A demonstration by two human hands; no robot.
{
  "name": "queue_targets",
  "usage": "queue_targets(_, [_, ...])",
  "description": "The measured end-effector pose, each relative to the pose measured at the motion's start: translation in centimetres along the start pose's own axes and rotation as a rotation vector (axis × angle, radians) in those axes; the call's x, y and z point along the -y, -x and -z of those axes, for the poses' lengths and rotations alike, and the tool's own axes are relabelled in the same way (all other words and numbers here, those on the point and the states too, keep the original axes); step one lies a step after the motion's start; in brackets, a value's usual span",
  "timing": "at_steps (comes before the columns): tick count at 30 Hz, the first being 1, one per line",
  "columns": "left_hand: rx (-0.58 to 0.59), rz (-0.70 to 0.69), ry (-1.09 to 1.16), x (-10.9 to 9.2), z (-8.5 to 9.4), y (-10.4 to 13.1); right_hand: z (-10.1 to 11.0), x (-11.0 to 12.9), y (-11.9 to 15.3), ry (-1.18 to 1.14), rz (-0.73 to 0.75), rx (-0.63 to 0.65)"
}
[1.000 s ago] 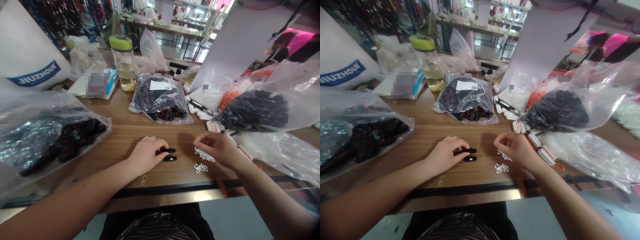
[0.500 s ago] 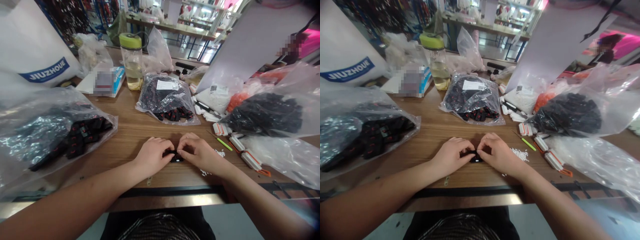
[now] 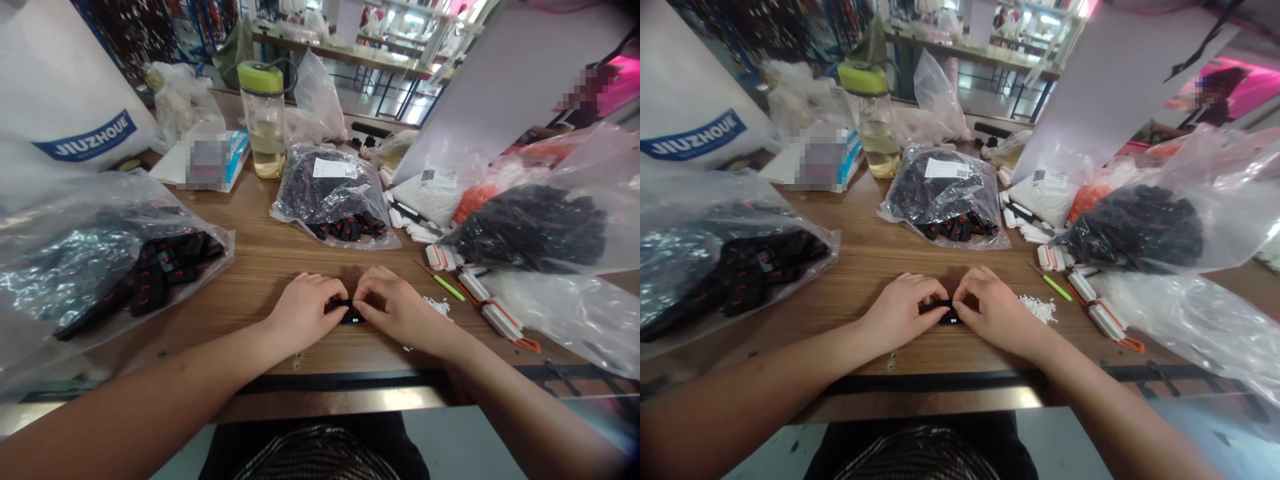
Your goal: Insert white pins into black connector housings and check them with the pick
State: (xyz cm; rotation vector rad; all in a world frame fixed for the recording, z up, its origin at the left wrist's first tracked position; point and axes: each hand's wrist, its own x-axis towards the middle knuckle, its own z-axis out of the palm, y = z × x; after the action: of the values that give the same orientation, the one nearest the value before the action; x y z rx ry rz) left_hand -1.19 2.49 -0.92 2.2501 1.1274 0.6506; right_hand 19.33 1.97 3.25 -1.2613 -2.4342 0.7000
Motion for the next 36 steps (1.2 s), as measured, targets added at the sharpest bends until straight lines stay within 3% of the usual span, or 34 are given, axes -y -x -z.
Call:
queue_targets(7, [-0.019,0.018,0.015,0.1,-0.1,0.1,0.1,-0.1,0.7,0.094,0.112,-0.054])
queue_targets(14, [-0.028,0.009,0.025,0.1,0.0,0.1,-0.2,0.2,1.2,0.197,0.119,-0.051])
queue_targets(16, [-0.023,0.019,0.029,0.2,0.0,0.2,0.4,-0.1,1.7,0.138,0.108,-0.107])
queue_targets(18, [-0.017,0.026,0.028,0.2,0.0,0.2,1.4,-1.2,2.9,0.086,0.017,-0.224])
queue_targets(20, [-0.016,0.024,0.026,0.3,0.0,0.2,2.7,-3.0,4.6,0.153,-0.212,-0.299])
queue_targets(22, [-0.019,0.015,0.03,0.3,0.0,0.2,4.0,-5.3,6.7,0.357,-0.523,-0.24])
queue_targets(24, [-0.021,0.01,0.035,0.2,0.1,0.1,4.9,-7.4,8.6,0.476,-0.692,-0.179])
queue_targets(28, [-0.021,0.005,0.033,0.1,0.2,0.1,5.4,-9.7,10.4,0.403,-0.703,-0.172])
queue_targets(31, [-0.019,0.008,0.03,0.1,0.2,0.2,5.2,-9.8,10.2,0.331,-0.695,-0.168])
queue_targets(36, [-0.007,0.01,0.032,0.3,0.1,0.2,5.3,-9.7,9.8,0.347,-0.826,-0.097])
